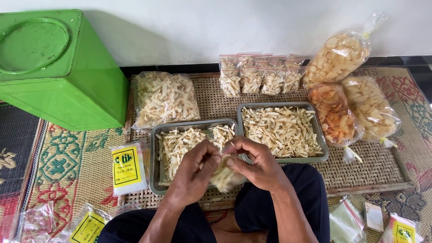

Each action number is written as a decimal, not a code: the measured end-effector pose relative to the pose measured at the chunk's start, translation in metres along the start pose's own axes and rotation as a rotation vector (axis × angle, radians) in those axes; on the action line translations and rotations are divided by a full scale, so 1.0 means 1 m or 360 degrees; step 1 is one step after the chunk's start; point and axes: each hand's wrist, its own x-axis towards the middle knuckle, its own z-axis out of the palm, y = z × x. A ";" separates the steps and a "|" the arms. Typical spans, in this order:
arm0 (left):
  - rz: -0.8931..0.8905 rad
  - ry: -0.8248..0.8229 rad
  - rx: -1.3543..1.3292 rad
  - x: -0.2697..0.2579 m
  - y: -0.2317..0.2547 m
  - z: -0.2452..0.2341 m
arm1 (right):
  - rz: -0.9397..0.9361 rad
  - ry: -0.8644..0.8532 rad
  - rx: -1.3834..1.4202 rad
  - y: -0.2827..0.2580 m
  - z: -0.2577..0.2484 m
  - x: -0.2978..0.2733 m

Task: Packing small snack pieces from a metal tray into individual plastic bags while sitting on the floor.

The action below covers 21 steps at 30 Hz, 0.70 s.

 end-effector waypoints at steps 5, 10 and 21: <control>0.0076 0.0121 0.0326 0.000 -0.005 0.006 | -0.0083 -0.0103 -0.0055 -0.009 0.005 0.004; 0.0146 0.0180 0.0940 -0.003 0.001 0.010 | -0.0120 0.0042 0.0131 -0.003 0.012 0.003; 0.0186 0.0299 0.0371 0.003 0.016 0.014 | -0.0020 0.0420 0.0664 0.007 0.016 0.006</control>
